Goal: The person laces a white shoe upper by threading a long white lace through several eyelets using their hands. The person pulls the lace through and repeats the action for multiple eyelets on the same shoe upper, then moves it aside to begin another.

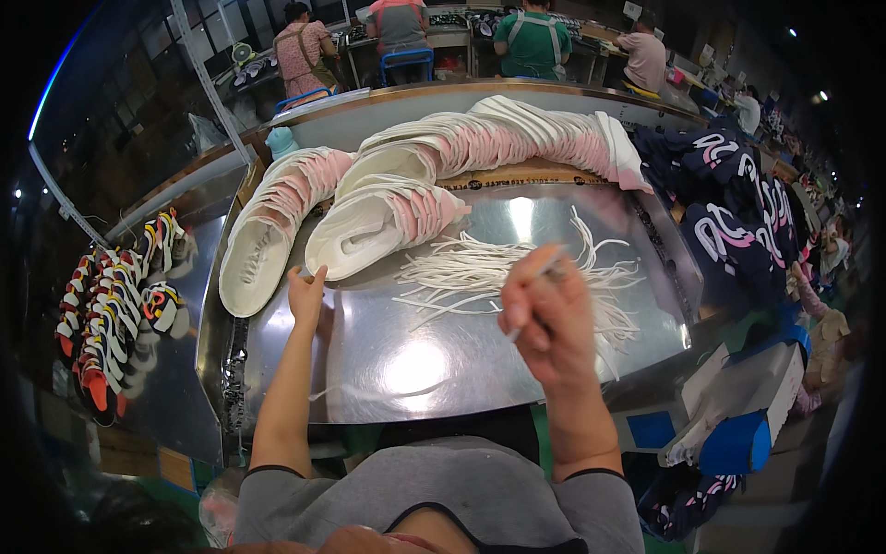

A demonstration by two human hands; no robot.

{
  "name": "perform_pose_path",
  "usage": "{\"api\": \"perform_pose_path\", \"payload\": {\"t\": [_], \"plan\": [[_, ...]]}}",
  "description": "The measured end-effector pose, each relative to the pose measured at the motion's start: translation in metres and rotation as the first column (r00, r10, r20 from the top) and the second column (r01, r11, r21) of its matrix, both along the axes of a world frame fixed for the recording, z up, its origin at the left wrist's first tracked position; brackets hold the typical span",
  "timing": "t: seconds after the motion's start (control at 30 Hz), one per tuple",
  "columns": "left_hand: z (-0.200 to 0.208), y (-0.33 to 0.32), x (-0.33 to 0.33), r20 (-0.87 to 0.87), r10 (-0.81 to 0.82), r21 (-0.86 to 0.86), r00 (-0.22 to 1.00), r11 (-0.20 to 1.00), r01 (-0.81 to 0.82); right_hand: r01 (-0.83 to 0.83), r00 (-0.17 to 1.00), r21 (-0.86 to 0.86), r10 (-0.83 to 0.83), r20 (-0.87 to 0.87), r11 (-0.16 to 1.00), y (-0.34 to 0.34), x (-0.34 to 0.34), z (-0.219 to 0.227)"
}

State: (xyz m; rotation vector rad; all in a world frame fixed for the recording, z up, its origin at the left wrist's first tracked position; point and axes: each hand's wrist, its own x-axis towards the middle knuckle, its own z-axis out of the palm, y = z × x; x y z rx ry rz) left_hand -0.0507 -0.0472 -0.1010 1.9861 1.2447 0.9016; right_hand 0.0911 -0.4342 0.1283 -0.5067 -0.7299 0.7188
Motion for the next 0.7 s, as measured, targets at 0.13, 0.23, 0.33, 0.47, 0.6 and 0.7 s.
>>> {"api": "perform_pose_path", "payload": {"t": [0.13,0.23,0.33,0.47,0.6,0.7], "plan": [[0.001,0.018,-0.007,0.11,0.069,0.055,0.992,0.996,-0.075,0.008,0.989,-0.411,-0.067,-0.129,0.912,-0.011,-0.017,-0.074],[0.067,-0.018,-0.009,0.553,0.026,0.069,0.833,0.995,-0.077,0.049,0.97,-0.579,-0.177,-0.167,0.814,-0.033,-0.016,-0.126],[0.124,-0.104,-0.024,0.482,-0.392,0.617,0.784,0.787,0.014,0.106,0.946,-0.657,-0.279,-0.163,0.746,-0.049,-0.013,-0.15],[0.1,-0.242,-0.001,-0.15,-0.552,0.535,0.82,0.652,0.537,0.073,0.963,-0.656,-0.224,-0.149,0.751,-0.03,-0.019,-0.145],[0.068,-0.259,-0.003,-0.024,-0.647,0.21,0.762,0.742,0.637,-0.06,0.974,-0.701,-0.112,-0.196,0.711,0.005,-0.024,-0.152],[0.095,-0.209,-0.036,-0.268,-0.507,0.411,0.819,0.709,0.574,-0.096,0.98,-0.7,-0.056,-0.191,0.708,0.031,-0.024,-0.156]]}}
